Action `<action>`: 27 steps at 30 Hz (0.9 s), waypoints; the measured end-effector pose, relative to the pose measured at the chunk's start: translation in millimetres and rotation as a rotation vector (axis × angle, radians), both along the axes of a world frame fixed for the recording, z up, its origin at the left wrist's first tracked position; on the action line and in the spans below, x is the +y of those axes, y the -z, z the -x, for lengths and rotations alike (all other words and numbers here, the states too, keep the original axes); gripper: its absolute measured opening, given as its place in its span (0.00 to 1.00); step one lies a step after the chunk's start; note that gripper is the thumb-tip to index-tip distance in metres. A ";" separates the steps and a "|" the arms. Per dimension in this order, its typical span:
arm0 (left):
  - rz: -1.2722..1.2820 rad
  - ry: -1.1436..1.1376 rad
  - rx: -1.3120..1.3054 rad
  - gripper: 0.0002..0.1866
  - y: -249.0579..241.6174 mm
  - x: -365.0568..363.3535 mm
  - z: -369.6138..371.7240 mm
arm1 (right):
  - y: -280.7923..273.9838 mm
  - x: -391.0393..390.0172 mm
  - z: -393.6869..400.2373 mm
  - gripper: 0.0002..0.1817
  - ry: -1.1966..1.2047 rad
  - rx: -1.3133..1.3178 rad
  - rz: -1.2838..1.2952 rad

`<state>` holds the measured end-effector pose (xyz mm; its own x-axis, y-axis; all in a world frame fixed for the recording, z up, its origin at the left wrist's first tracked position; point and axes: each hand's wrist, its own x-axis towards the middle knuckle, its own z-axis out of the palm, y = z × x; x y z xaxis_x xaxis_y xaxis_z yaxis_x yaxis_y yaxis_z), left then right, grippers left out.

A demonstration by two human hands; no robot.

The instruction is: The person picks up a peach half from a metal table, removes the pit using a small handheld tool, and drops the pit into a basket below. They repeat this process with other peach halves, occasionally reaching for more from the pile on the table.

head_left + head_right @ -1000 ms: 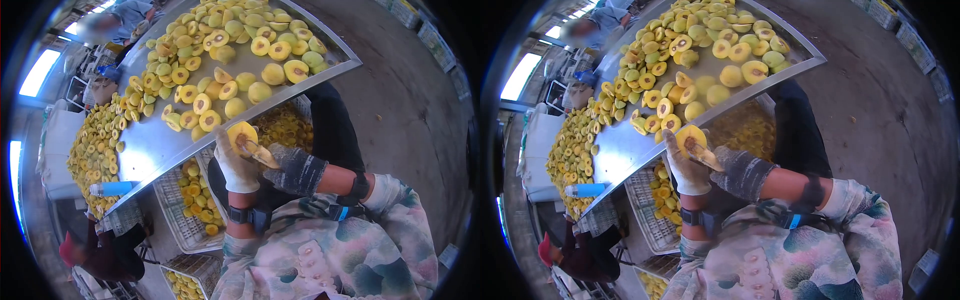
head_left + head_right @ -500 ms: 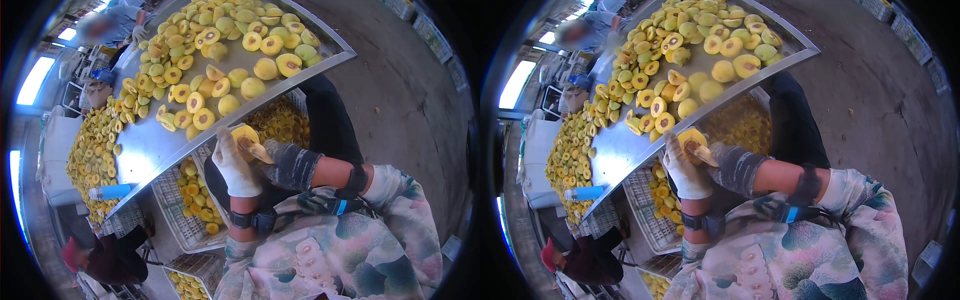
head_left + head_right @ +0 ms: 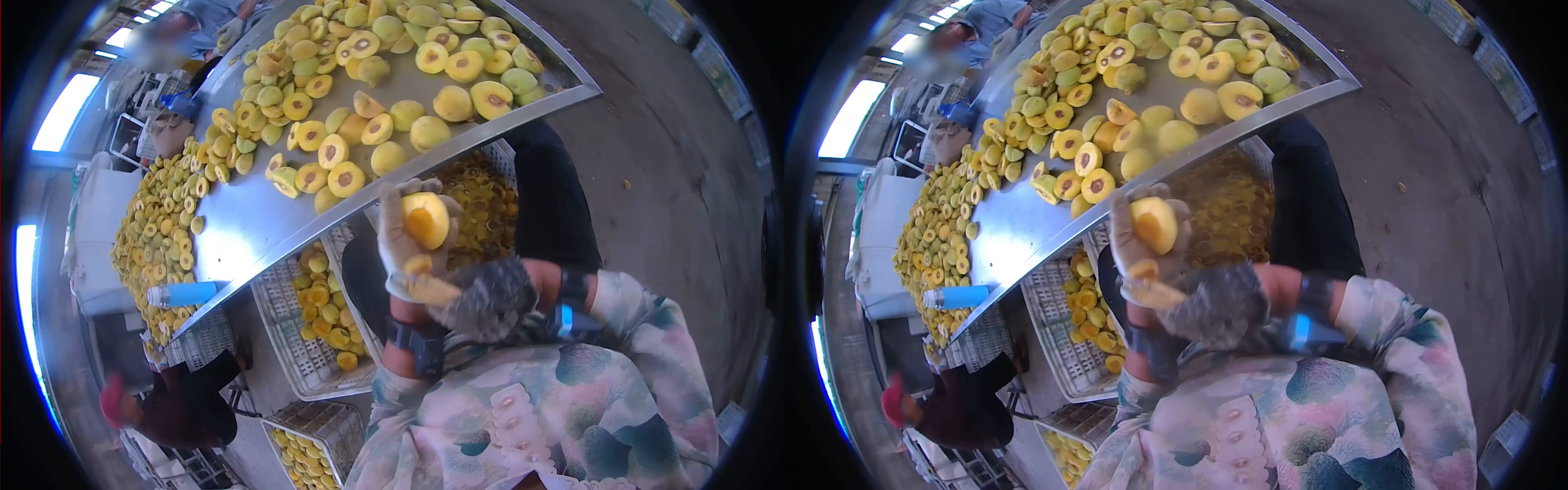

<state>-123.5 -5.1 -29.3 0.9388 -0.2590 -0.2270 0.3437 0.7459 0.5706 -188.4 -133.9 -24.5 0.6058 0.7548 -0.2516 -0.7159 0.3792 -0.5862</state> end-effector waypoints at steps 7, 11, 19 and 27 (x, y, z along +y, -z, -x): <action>-0.223 -0.214 -0.025 0.20 13.0 54.2 -2.8 | 68.2 -36.9 -13.6 0.14 0.134 0.225 -0.051; -0.435 -0.259 -0.044 0.19 5.0 77.4 8.1 | 67.9 -26.2 -18.4 0.13 0.092 0.119 0.215; -2.721 -0.460 -0.198 0.25 -7.6 170.8 -14.2 | 121.2 -24.9 -13.1 0.09 0.043 -0.521 0.746; -2.401 0.048 -0.428 0.26 -1.0 84.5 -110.8 | 58.8 -28.6 -19.6 0.12 0.005 -0.193 0.744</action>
